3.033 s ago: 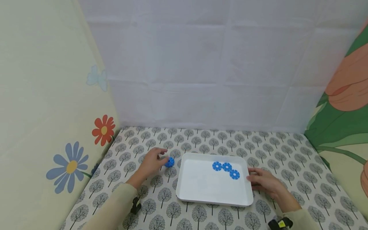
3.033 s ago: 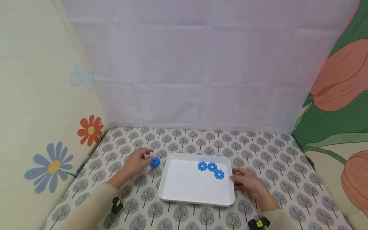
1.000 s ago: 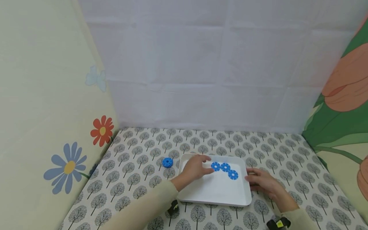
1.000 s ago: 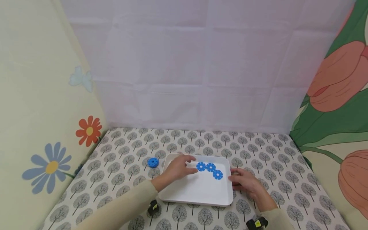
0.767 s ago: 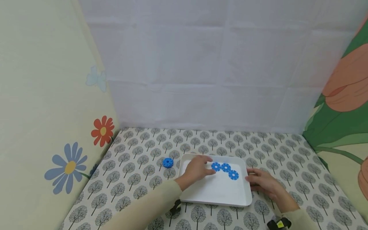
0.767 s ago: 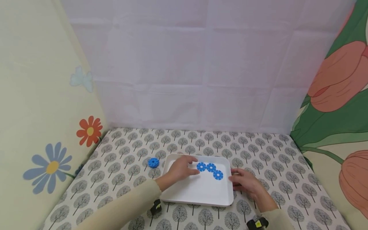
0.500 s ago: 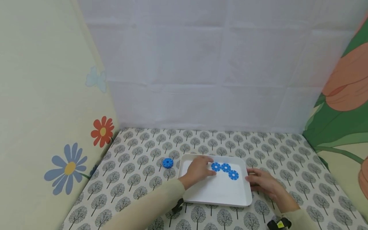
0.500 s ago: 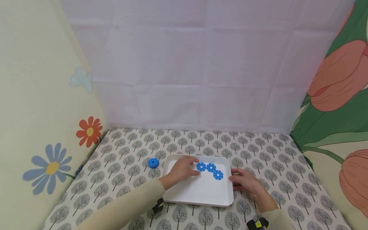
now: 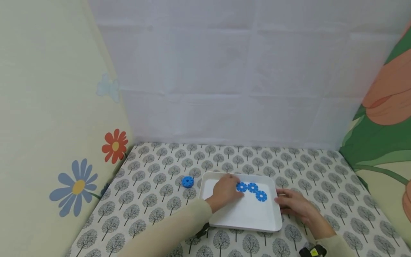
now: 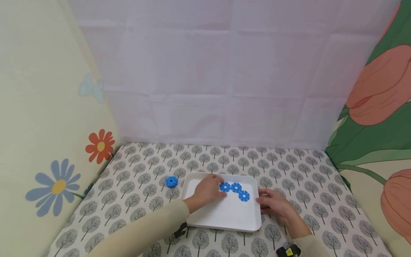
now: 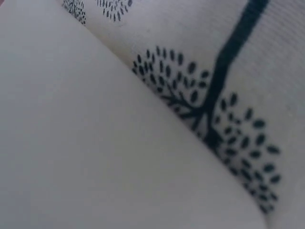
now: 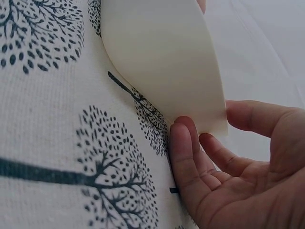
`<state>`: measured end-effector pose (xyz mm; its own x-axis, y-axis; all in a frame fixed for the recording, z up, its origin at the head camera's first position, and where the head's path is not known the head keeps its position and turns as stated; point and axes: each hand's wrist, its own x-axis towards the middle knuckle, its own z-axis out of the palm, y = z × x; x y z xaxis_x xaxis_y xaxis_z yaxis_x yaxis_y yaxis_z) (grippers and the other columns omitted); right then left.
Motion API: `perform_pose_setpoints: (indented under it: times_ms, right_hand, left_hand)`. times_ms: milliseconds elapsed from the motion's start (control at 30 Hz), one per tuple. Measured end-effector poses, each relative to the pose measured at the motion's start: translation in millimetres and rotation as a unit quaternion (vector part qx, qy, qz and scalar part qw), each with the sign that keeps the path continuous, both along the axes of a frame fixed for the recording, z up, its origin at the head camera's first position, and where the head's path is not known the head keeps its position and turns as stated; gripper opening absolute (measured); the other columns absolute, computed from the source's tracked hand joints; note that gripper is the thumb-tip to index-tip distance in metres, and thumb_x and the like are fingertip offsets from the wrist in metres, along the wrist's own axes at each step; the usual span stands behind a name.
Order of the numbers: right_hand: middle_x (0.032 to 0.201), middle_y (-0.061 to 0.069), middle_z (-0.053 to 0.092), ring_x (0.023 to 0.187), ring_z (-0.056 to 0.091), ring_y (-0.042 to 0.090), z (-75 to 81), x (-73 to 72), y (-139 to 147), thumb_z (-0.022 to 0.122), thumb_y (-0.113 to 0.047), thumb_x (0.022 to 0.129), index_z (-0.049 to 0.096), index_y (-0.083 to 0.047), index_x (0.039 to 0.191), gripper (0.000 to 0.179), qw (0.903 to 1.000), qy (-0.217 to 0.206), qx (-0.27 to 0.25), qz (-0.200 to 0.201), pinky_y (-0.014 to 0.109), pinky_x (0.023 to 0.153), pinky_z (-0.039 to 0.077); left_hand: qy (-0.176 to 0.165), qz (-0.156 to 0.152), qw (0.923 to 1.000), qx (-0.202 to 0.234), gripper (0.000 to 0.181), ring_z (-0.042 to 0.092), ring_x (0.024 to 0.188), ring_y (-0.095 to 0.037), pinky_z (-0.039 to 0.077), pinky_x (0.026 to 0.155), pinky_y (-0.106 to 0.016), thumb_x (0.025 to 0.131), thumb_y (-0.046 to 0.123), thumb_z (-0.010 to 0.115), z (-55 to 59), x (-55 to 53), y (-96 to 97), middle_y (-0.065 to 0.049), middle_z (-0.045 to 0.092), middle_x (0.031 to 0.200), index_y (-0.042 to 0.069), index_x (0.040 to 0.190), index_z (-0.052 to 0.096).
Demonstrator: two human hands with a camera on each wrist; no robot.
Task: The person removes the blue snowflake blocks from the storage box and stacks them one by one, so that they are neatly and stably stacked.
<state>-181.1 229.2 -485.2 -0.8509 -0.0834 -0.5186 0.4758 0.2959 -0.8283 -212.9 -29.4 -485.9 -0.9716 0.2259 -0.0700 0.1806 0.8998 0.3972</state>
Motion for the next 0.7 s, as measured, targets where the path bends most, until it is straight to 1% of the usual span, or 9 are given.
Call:
perform_pose_setpoints:
  times_ms: [133,267,400,533,700]
  right_hand:
    - [0.126,0.019,0.065,0.101,0.067,0.025,0.3,-2.2,0.2,0.071,-0.019,0.094,0.045,0.003,0.147,0.063,1.0,-0.007,0.0,-0.002,0.043,0.088,0.056]
    - [0.124,0.018,0.066,0.099,0.068,0.025,0.3,-2.8,0.5,0.072,-0.019,0.093,0.044,0.003,0.147,0.064,0.9999,-0.014,0.004,-0.007,0.044,0.089,0.056]
    - [0.123,0.018,0.067,0.098,0.068,0.024,0.4,-3.1,0.4,0.072,-0.018,0.093,0.044,0.004,0.147,0.064,0.9999,-0.014,0.003,-0.008,0.044,0.088,0.056]
    - [0.122,0.018,0.067,0.097,0.068,0.024,1.0,-2.7,-0.3,0.071,-0.017,0.094,0.044,0.005,0.146,0.063,0.9999,-0.01,0.001,-0.008,0.043,0.087,0.057]
    - [0.12,0.017,0.067,0.096,0.068,0.024,0.9,-1.4,-0.9,0.07,-0.015,0.094,0.044,0.005,0.146,0.062,0.9999,-0.007,-0.002,-0.009,0.043,0.086,0.057]
  left_hand:
    - [0.013,0.008,0.9998,0.011,0.048,0.061,0.108,-0.022,0.054,0.09,-0.039,0.079,0.038,0.086,0.0,1.4,1.8,-0.008,0.063,0.127,0.016,0.118,0.072]
    - [0.021,0.009,0.9995,0.02,0.043,0.061,0.101,-0.02,0.054,0.085,-0.037,0.079,0.037,0.086,-1.1,3.6,3.0,-0.007,0.063,0.122,0.015,0.113,0.072]
    - [0.023,0.009,0.9994,0.023,0.038,0.06,0.097,-0.018,0.054,0.082,-0.034,0.081,0.036,0.085,-0.7,3.9,4.5,-0.006,0.063,0.118,0.015,0.109,0.071]
    - [0.009,0.014,0.9995,0.026,0.036,0.059,0.092,-0.016,0.054,0.08,-0.032,0.082,0.033,0.085,0.4,3.1,6.9,-0.004,0.062,0.11,0.012,0.106,0.069]
    - [-0.018,0.024,0.9988,0.039,0.036,0.057,0.084,-0.014,0.053,0.075,-0.03,0.079,0.029,0.086,-0.3,1.6,9.6,-0.001,0.059,0.1,0.01,0.104,0.068]
